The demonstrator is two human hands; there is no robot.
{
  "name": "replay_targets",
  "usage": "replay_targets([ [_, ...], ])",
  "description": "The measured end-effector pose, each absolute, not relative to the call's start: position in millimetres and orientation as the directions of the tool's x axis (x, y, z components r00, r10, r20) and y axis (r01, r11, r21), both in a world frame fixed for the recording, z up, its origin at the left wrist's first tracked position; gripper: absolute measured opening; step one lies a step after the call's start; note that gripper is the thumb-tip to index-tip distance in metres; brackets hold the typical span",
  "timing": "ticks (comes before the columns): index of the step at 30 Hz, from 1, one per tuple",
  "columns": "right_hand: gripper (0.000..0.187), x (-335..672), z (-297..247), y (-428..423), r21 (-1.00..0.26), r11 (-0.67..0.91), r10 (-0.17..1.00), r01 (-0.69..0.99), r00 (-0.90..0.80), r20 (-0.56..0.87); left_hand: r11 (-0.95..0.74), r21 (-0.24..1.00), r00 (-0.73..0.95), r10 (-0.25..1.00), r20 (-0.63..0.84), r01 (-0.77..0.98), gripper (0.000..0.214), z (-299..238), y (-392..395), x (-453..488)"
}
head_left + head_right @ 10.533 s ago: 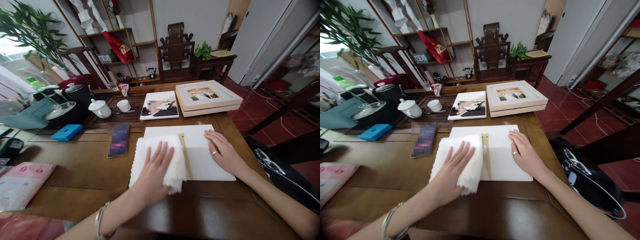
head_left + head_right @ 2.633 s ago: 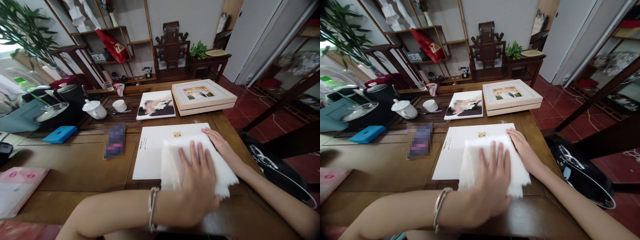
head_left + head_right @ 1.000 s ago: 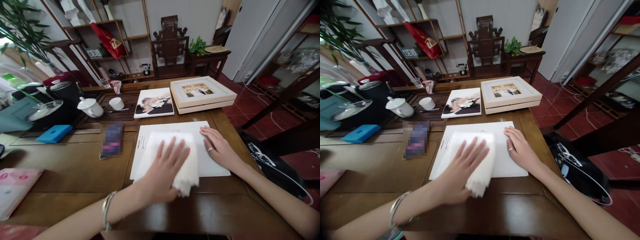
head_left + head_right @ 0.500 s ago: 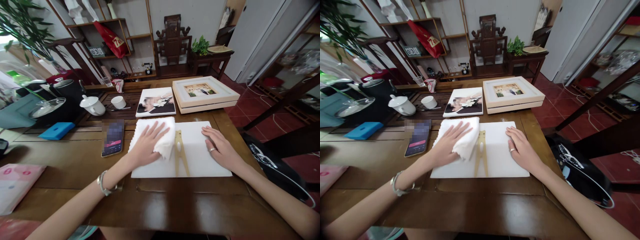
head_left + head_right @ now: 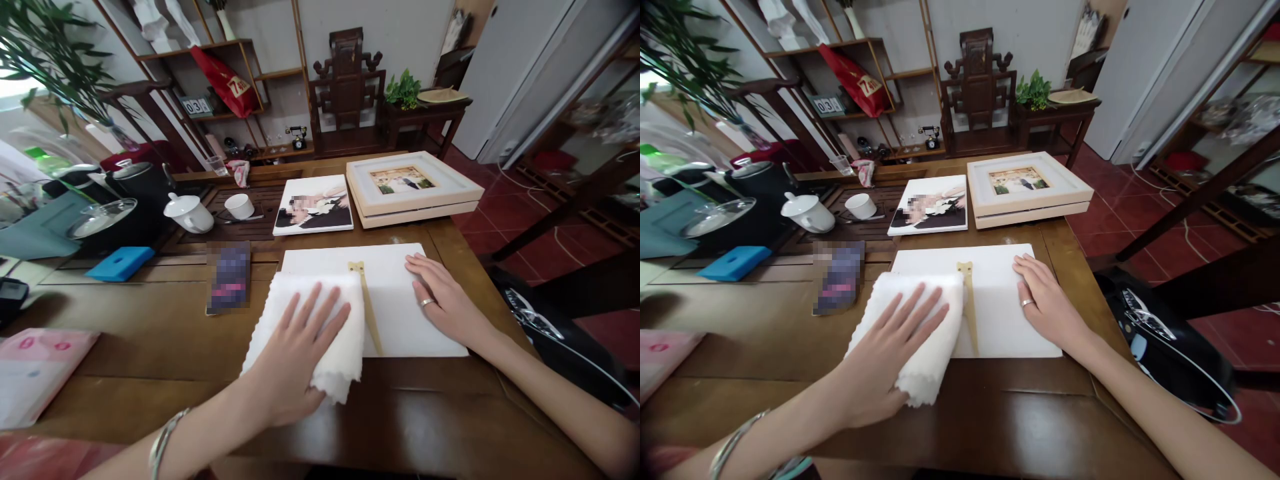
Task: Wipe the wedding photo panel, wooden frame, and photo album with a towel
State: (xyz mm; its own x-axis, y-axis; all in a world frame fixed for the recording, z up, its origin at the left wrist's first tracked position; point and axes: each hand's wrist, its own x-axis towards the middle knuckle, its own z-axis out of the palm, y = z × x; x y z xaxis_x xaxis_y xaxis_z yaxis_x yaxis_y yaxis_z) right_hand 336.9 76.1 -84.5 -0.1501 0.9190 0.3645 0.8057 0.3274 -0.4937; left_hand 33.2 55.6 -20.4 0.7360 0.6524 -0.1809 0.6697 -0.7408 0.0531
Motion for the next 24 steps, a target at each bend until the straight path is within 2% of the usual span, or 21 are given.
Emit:
replay_targets([
  [4,0.033,337.3,-85.1,76.3,-0.489,0.333,0.916,0.806,-0.153,0.371,-0.717,0.063,0.714,0.675,-0.186,0.694,0.102,-21.0,96.6,45.3],
  [11,0.034,339.2,-85.6,77.3,-0.509,0.341,0.914,0.790,-0.152,0.376,-0.649,0.115,0.658,0.748,-0.087,0.752,0.083,-24.7,146.9,66.0],
  [16,0.034,339.1,-85.3,77.1,-0.518,0.343,0.913,0.783,-0.149,0.379,-0.640,0.166,0.653,0.756,-0.033,0.750,0.083,-28.8,134.4,54.5],
  [24,0.035,336.8,-84.7,75.7,-0.524,0.323,0.923,0.788,-0.139,0.360,-0.627,0.157,0.645,0.754,-0.123,0.763,0.103,-24.4,67.5,37.4],
])
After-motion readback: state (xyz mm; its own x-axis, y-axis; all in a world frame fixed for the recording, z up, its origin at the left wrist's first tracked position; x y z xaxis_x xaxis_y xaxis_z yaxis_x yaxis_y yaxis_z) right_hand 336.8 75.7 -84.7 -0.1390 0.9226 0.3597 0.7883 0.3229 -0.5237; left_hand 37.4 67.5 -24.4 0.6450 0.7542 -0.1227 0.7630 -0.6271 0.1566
